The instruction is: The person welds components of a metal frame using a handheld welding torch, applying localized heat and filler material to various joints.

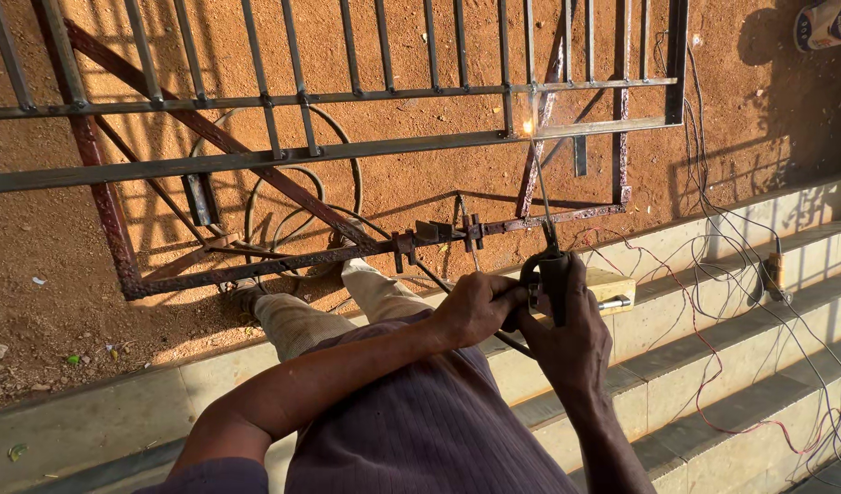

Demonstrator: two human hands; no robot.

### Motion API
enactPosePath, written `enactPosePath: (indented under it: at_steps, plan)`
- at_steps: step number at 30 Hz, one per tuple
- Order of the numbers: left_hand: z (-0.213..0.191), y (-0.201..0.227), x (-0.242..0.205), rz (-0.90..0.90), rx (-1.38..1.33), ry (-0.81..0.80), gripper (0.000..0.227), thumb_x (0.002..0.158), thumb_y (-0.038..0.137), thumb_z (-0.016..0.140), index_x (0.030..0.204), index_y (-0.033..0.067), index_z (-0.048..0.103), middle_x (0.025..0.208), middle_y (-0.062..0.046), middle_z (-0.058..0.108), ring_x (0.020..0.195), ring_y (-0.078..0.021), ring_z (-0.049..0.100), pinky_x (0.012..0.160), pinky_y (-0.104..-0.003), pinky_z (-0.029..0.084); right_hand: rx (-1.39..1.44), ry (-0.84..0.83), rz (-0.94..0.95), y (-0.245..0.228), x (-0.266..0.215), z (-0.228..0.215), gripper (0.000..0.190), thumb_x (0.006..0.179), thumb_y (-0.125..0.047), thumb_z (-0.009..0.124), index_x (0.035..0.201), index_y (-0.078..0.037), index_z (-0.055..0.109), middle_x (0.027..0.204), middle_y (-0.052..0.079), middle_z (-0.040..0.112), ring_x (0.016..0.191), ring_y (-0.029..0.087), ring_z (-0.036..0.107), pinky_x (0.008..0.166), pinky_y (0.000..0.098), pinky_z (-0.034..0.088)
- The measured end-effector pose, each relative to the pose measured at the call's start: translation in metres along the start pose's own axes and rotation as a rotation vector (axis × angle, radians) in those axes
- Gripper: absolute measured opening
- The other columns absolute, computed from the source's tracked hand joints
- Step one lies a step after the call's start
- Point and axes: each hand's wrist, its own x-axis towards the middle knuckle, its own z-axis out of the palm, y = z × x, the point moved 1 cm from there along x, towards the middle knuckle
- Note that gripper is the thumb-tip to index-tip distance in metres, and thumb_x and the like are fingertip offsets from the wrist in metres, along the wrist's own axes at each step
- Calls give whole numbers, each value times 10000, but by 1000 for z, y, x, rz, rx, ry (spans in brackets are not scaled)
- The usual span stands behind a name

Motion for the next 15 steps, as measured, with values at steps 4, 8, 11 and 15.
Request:
enactPosePath:
  at_steps: [4,8,11,15]
  plan:
    - [-3,0,-1,14,-74,-33,296,1045,211,573,1107,-8,763,803,-106,776,695,-137,760,632,-294,628,-17,-58,21,-6,6,-8,1102,663,-304,912,1580,-58,352,1163,197,697,995,343,730,766,456,598]
    - [-5,2,-1,-29,-95,-17,292,1036,217,600,1101,-18,760,815,-117,783,705,-139,759,643,-302,624,-52,-91,47,-13,11,-13,1106,666,-327,896,1591,-83,341,1178,198,693,1010,362,725,777,476,592]
    - [-7,1,0,-39,-76,-1,295,1028,220,609,1099,-22,762,822,-115,788,711,-137,759,653,-305,617,-81,-106,66,-18,14,-14,1081,680,-340,884,1590,-107,348,1174,190,694,997,364,726,758,484,590]
    - [-7,-2,0,-28,-94,4,305,1025,232,616,1086,-29,763,822,-110,787,719,-132,751,658,-305,611,-96,-133,86,-25,15,-18,1057,700,-360,873,1584,-114,350,1151,188,693,974,376,723,735,493,585]
